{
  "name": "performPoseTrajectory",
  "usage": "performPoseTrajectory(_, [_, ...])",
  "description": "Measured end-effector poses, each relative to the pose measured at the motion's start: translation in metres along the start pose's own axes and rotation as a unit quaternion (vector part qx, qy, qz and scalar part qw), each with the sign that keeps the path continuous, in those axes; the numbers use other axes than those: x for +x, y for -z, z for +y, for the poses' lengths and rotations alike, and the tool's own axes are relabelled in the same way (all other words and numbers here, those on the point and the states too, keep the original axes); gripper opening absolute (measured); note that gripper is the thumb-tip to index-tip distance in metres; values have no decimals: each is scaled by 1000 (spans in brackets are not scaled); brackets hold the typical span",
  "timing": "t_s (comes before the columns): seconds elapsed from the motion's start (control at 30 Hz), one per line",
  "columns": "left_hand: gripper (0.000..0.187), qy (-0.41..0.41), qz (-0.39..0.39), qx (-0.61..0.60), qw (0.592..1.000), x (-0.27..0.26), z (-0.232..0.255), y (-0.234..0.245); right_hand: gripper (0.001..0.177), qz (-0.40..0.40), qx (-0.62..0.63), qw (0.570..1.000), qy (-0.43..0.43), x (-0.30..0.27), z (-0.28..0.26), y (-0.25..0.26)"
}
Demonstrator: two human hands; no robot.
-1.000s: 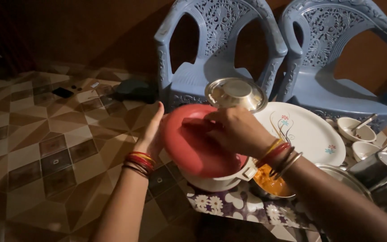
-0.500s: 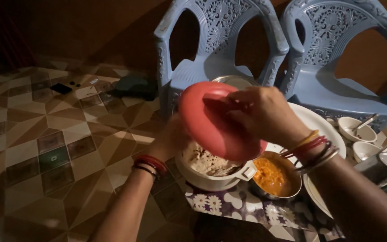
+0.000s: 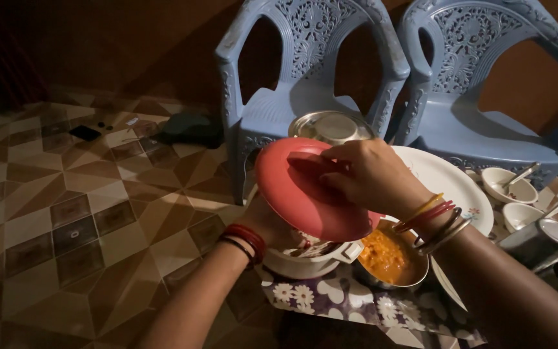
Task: The person arranges items on a low dining table, moving a metal bowl and a red-lidded container, then repeatedly touching and repositioning a small metal bowl and a plate. The person also briefly touches a water bottle.
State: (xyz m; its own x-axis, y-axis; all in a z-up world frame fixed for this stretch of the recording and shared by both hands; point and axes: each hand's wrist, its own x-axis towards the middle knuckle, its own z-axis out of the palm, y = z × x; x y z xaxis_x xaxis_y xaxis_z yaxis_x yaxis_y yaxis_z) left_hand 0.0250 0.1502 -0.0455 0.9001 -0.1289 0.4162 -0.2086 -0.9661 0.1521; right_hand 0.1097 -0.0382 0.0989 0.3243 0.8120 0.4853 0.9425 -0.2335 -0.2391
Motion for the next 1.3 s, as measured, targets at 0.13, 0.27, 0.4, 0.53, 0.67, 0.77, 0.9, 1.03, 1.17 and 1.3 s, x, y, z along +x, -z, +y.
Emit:
performPoseTrajectory(0.13, [57, -37, 89, -1, 995, 3, 9, 12, 30, 1, 10, 1000, 3, -3, 9, -1])
performPoseTrajectory(0.27, [59, -15, 112, -54, 992, 6, 9, 26, 28, -28, -33, 998, -47, -6, 6, -3])
performPoseTrajectory(0.4, [71, 60, -14, 123, 990, 2, -32, 4, 23, -17, -55, 998, -5, -11, 18, -15])
performPoseTrajectory(0.53, [91, 128, 88, 9, 988, -11, -66, -9, 19, -86, -51, 993, -65, -11, 7, -18])
performPoseTrajectory(0.67, [70, 249, 69, -259, 931, -9, -77, -8, 28, -99, -36, 994, -37, -18, 1, -29])
performPoseTrajectory(0.77, [58, 255, 117, -442, 852, -5, -80, -9, 27, -117, -51, 991, -47, -22, 6, -43])
performPoseTrajectory(0.9, [56, 239, 117, -462, 846, -4, -95, -23, 30, -110, -50, 992, -28, -23, 3, -50])
performPoseTrajectory(1.03, [50, 261, 125, -482, 827, -2, -101, -28, 27, -88, -57, 993, -46, -26, 1, -56])
performPoseTrajectory(1.17, [50, 269, 139, -504, 809, -2, -98, -26, 30, -115, -59, 989, -76, -25, -3, -60])
performPoseTrajectory(1.3, [49, 269, 122, -528, 796, 0, -101, -30, 28, -112, -56, 989, -75, -26, 3, -67])
